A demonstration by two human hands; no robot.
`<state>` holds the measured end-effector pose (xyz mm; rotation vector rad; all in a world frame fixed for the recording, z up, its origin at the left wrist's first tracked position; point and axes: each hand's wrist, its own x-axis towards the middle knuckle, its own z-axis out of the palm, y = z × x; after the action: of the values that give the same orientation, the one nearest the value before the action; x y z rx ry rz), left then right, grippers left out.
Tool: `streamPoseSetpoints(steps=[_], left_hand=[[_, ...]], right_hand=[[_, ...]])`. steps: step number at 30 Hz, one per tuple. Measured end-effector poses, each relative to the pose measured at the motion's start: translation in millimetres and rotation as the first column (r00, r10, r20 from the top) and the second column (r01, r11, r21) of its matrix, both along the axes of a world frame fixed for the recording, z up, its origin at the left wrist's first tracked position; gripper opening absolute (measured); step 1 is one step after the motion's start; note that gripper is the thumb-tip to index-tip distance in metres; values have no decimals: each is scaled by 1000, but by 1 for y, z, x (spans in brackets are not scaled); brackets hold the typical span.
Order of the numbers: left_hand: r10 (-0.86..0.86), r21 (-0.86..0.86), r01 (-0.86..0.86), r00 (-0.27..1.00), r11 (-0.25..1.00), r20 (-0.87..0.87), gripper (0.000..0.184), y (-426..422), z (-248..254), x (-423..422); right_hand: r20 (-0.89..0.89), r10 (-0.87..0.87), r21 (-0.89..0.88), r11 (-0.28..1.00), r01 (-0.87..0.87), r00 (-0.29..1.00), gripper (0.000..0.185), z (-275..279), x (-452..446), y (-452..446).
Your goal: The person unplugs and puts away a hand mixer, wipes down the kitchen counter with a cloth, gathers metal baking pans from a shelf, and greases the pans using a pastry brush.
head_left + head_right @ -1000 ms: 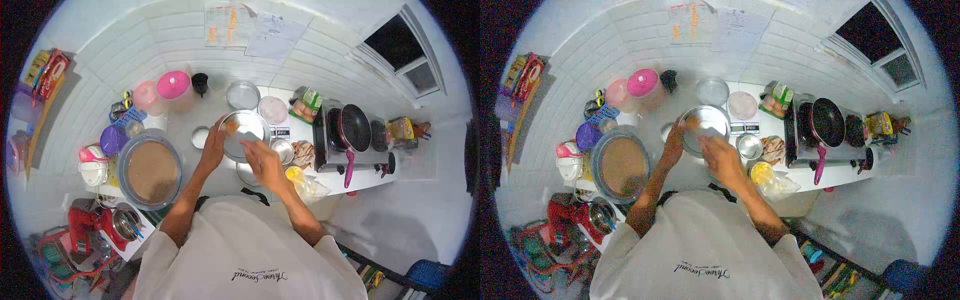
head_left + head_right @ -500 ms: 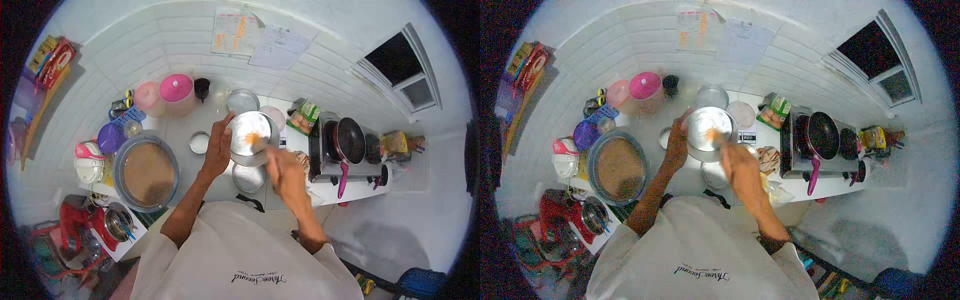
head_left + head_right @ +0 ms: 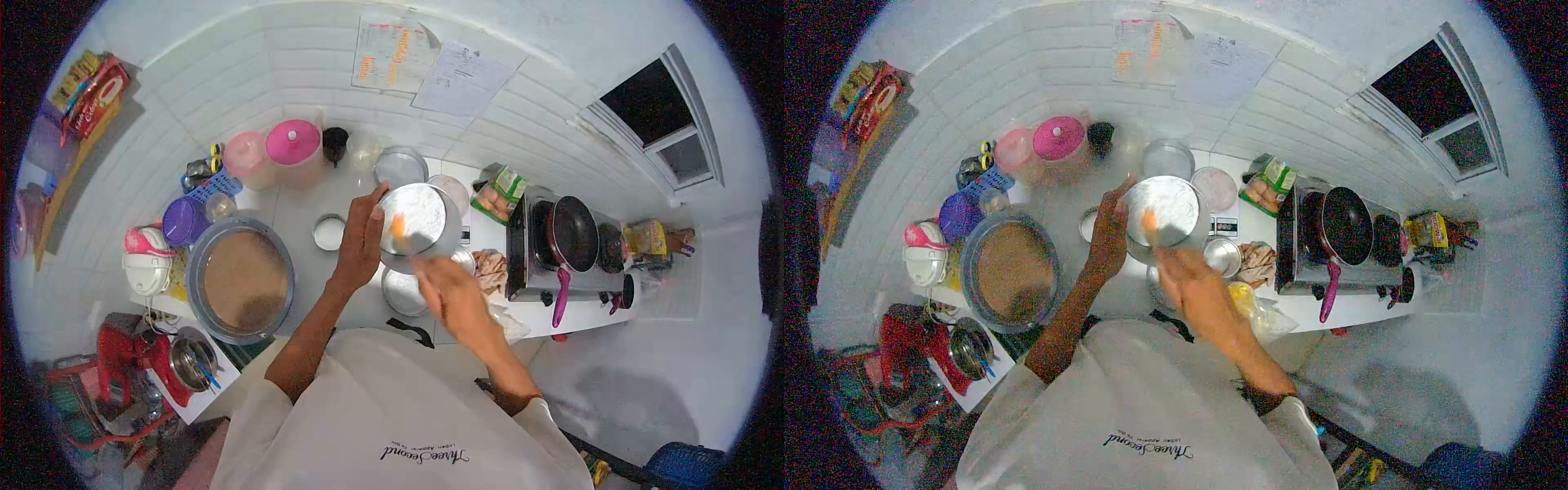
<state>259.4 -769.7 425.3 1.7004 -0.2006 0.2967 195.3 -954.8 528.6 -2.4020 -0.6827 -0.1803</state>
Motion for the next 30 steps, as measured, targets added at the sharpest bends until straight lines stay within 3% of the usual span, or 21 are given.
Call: streamPoseSetpoints(steps=[2, 5, 6, 10, 11, 13, 14, 16, 18, 20, 23, 24, 25, 27, 28, 30], left_hand=[[-2, -36, 3, 1000, 999, 23, 46, -1, -6, 1], [-18, -138, 22, 999, 990, 36, 47, -4, -6, -2], [-31, -173, 32, 999, 984, 9, 48, -6, -7, -4], [-42, -142, 41, 999, 989, -5, 48, -10, 3, -7], [-65, -222, 56, 997, 973, -30, 48, -9, 7, -6], [-112, -377, 72, 990, 924, -86, 48, -5, 10, -8], [-70, -231, 63, 997, 971, -26, 50, 1, 1, -6], [-88, -206, 86, 996, 975, -2, 50, 3, 3, -7], [-91, -78, 97, 993, 992, 76, 48, 5, -2, -6], [-163, -51, 164, 986, 985, 17, 56, 3, 3, -8], [-204, -13, 205, 978, 979, 30, 60, 3, 11, -8], [-202, -4, 202, 979, 979, 34, 60, 1, 11, -8], [-195, 4, 195, 980, 981, 38, 61, 1, 11, -8], [-144, -150, 153, 987, 977, 66, 49, -3, 3, -6], [-117, -225, 131, 990, 966, 73, 44, -3, 0, -6], [-91, -192, 96, 995, 977, 36, 44, 0, 0, -7]], right_hand=[[-78, 48, 15, 999, -47, 996, 27, -2, -5, -3], [161, -191, -63, 977, 203, 968, 27, 7, 10, -12], [143, -270, 85, 962, 260, 952, 26, 1, 15, -11], [13, -166, 271, 950, 156, 986, 27, -4, 16, 20], [-142, -89, 219, 968, 119, 986, 30, 10, 11, 22], [-236, -1, 244, 968, 60, 972, 23, 13, 9, 21], [-199, 34, 163, 987, -1, 980, 22, 14, 9, 13], [-136, 112, -6, 993, -114, 984, 21, 20, 12, -7], [-110, 49, -192, 979, -70, 993, 21, 48, 15, -9], [-87, 16, -323, 945, -43, 996, 23, 64, 20, -8], [-246, 301, -16, 949, -314, 922, 24, 42, 42, -15], [-360, 211, 5, 975, -224, 909, 25, 49, 40, -7], [-329, 152, 53, 988, -143, 932, 26, 46, 38, -2], [-278, 37, 157, 988, 8, 960, 28, 37, 34, 7], [-108, 13, 106, 994, -1, 994, 29, 42, 29, 9], [62, -56, -96, 993, 62, 997, 29, 37, 21, 6]])
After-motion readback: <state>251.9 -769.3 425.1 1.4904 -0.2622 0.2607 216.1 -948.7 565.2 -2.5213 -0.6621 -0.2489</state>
